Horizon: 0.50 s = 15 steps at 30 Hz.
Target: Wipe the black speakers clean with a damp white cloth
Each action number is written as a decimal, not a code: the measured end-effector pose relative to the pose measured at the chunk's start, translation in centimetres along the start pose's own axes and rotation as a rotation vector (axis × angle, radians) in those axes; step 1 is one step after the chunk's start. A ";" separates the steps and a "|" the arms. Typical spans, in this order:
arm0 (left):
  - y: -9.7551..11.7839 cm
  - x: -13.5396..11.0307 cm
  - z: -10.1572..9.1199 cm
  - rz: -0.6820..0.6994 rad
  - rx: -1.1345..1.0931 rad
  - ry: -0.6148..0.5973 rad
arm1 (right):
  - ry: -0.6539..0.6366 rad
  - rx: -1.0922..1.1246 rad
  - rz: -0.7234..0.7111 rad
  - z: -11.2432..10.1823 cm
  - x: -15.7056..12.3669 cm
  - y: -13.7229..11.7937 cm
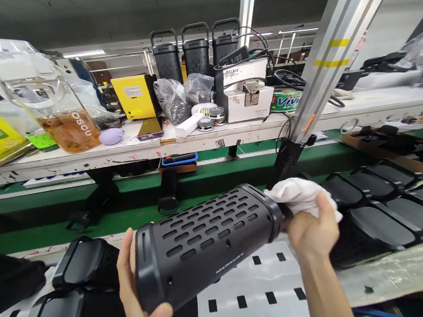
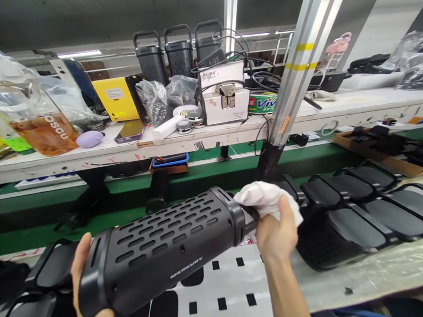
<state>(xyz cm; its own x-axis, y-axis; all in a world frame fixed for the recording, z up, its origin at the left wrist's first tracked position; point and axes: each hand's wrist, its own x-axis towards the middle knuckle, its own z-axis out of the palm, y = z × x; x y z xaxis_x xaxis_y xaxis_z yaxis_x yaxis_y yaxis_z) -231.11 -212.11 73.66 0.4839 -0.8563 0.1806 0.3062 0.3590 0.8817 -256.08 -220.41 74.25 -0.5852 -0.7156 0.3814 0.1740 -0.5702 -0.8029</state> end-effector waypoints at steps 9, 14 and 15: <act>-0.6 -0.6 2.1 0.384 0.259 0.000 | -1.030 -0.452 -0.470 7.0 -8.5 -3.7; 0.1 -0.9 1.2 0.373 0.261 -0.032 | -0.855 -0.639 -0.235 6.7 -3.6 -1.9; 0.3 -1.0 0.9 0.358 0.277 -0.018 | -0.793 -0.690 -0.188 5.7 -2.1 -0.9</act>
<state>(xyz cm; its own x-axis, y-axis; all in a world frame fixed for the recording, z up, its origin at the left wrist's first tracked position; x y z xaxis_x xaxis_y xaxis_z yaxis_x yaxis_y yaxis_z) -232.26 -211.48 74.15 0.5046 -0.7031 0.5009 -0.1101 0.5231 0.8451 -250.47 -220.72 76.80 0.1696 -0.8400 0.5155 -0.4970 -0.5246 -0.6912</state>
